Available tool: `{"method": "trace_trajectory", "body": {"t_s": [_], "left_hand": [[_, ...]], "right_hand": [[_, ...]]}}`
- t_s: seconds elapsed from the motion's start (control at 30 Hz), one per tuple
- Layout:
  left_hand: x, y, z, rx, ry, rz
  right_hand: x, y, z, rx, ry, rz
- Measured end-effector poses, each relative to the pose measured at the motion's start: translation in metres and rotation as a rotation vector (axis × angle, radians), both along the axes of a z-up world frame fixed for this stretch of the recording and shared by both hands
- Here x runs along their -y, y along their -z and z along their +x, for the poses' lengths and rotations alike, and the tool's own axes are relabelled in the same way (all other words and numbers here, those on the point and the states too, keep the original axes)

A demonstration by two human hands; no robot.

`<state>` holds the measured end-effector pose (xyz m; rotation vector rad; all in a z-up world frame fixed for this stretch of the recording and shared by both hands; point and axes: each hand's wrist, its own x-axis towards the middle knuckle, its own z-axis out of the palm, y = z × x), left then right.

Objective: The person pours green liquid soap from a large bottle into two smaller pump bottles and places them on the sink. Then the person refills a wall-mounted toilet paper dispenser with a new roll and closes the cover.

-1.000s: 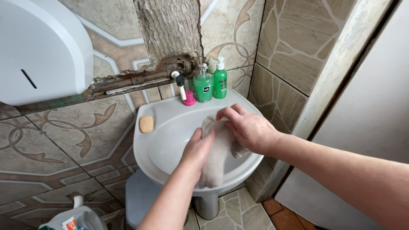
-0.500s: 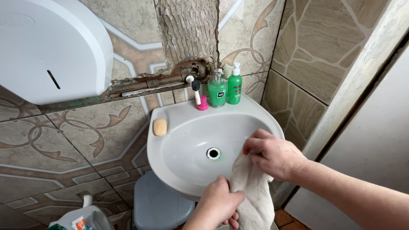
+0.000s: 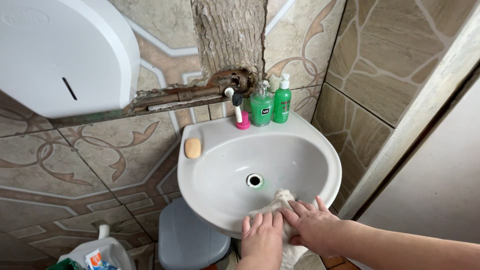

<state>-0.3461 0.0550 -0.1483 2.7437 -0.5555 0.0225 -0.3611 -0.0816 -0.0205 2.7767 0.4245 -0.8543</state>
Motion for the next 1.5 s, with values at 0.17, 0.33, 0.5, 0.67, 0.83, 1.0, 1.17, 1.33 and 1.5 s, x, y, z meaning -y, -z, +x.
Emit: {"method": "trace_trajectory", "body": {"t_s": [0.17, 0.33, 0.5, 0.67, 0.83, 1.0, 1.17, 1.33, 1.5], "left_hand": [[0.000, 0.018, 0.005, 0.117, 0.024, -0.031], [0.000, 0.028, 0.009, 0.151, 0.039, 0.015], [0.000, 0.018, 0.007, 0.152, 0.020, -0.006], [0.002, -0.001, -0.008, -0.026, -0.096, -0.147], [-0.001, -0.010, -0.023, -0.052, -0.068, -0.143], [-0.045, -0.032, -0.041, -0.106, -0.099, -0.207], [-0.152, -0.034, -0.068, -0.156, -0.361, -0.423], [-0.280, -0.014, -0.090, -0.343, -0.553, -0.996], [-0.394, -0.003, -0.107, -0.356, -0.608, -0.931]], "right_hand": [[0.003, 0.001, 0.000, -0.007, -0.018, -0.010], [-0.005, -0.012, 0.003, -0.023, -0.038, -0.034], [-0.006, -0.018, 0.007, -0.022, -0.088, -0.055], [-0.018, -0.012, 0.020, 0.025, -0.106, -0.077], [-0.021, -0.002, 0.016, 0.036, -0.127, -0.006], [-0.040, -0.030, 0.021, -0.029, -0.217, -0.266], [-0.117, -0.061, 0.031, 0.156, -0.133, -0.112], [-0.238, -0.061, 0.012, 0.151, -0.170, 0.181], [-0.353, -0.043, -0.011, 0.023, -0.291, 0.263]]}}
